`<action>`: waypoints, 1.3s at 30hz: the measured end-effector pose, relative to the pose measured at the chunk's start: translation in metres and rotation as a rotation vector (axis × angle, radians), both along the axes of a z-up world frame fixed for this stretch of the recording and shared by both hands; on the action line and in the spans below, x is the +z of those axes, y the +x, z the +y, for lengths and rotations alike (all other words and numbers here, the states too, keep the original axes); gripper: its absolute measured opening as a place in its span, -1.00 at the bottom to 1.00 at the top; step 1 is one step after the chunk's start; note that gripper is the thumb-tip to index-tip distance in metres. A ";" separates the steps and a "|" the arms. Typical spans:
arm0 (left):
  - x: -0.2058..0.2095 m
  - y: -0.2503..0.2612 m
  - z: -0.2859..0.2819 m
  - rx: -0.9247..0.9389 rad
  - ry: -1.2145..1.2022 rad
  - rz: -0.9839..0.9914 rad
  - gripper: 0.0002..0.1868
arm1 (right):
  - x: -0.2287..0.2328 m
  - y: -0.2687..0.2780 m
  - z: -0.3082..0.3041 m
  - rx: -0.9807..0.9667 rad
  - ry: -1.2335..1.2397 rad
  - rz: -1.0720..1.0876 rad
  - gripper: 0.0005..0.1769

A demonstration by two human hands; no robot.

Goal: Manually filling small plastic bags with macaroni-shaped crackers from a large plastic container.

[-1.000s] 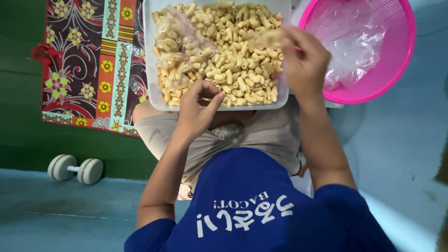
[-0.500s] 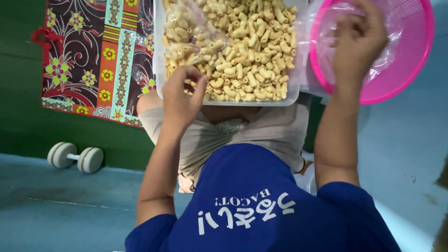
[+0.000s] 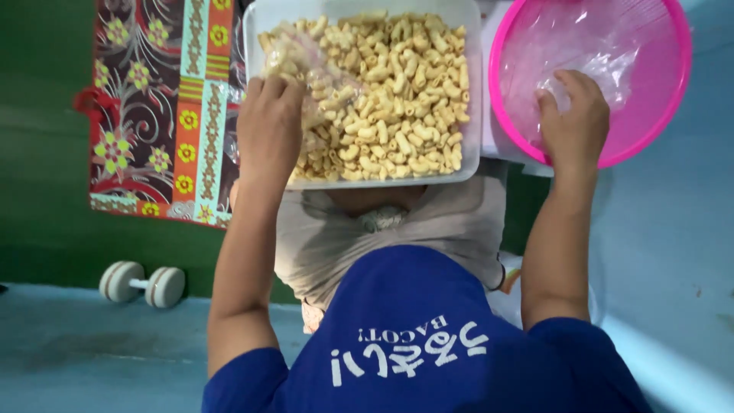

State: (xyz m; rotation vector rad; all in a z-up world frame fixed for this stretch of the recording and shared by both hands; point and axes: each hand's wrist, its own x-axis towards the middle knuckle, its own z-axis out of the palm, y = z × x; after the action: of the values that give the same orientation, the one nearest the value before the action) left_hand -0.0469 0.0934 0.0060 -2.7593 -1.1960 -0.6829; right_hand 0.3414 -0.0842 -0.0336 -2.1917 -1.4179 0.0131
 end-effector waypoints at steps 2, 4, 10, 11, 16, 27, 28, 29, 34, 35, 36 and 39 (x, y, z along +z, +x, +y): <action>0.014 -0.003 -0.007 0.044 -0.030 -0.009 -0.81 | 0.012 -0.015 0.004 0.042 0.133 -0.073 -0.63; 0.026 -0.006 -0.013 0.123 -0.183 -0.189 -0.85 | 0.031 -0.037 0.008 0.006 0.317 -0.112 -0.61; 0.036 -0.014 -0.028 0.088 -0.244 -0.471 -0.82 | -0.015 -0.087 0.020 0.386 0.569 0.309 -0.83; 0.028 -0.012 -0.033 0.078 -0.239 -0.468 -0.82 | -0.013 -0.104 0.020 0.379 0.577 0.308 -0.83; -0.026 0.000 -0.065 0.022 -1.065 -0.912 -0.89 | -0.032 -0.159 0.019 0.474 0.244 1.368 -0.04; -0.048 0.019 -0.095 -0.041 -1.496 -0.899 -0.87 | -0.029 -0.169 0.015 0.210 0.177 1.348 -0.23; -0.051 0.022 -0.095 -0.049 -1.480 -0.891 -0.87 | -0.025 -0.172 0.013 0.100 0.168 1.128 -0.09; -0.052 0.024 -0.095 -0.052 -1.479 -0.889 -0.87 | -0.019 -0.174 0.011 0.099 0.171 1.127 -0.09; -0.045 0.036 -0.096 -0.087 -1.378 -0.737 -0.85 | 0.000 -0.182 0.002 0.189 -0.024 1.300 -0.59; -0.046 0.037 -0.096 -0.089 -1.378 -0.738 -0.85 | -0.001 -0.182 0.002 0.188 -0.023 1.299 -0.59; -0.048 0.038 -0.095 -0.090 -1.365 -0.707 -0.84 | -0.003 -0.181 0.002 0.169 -0.027 1.276 -0.62; -0.043 0.040 -0.096 -0.094 -1.347 -0.664 -0.84 | -0.012 -0.178 0.008 0.141 -0.029 1.282 -0.68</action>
State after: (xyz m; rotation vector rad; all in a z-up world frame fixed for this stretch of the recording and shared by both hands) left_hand -0.0073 -0.0023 -0.0371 -3.7351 -2.3413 -1.1775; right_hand 0.1631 -0.0765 -0.0452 -1.4765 -0.7580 1.2320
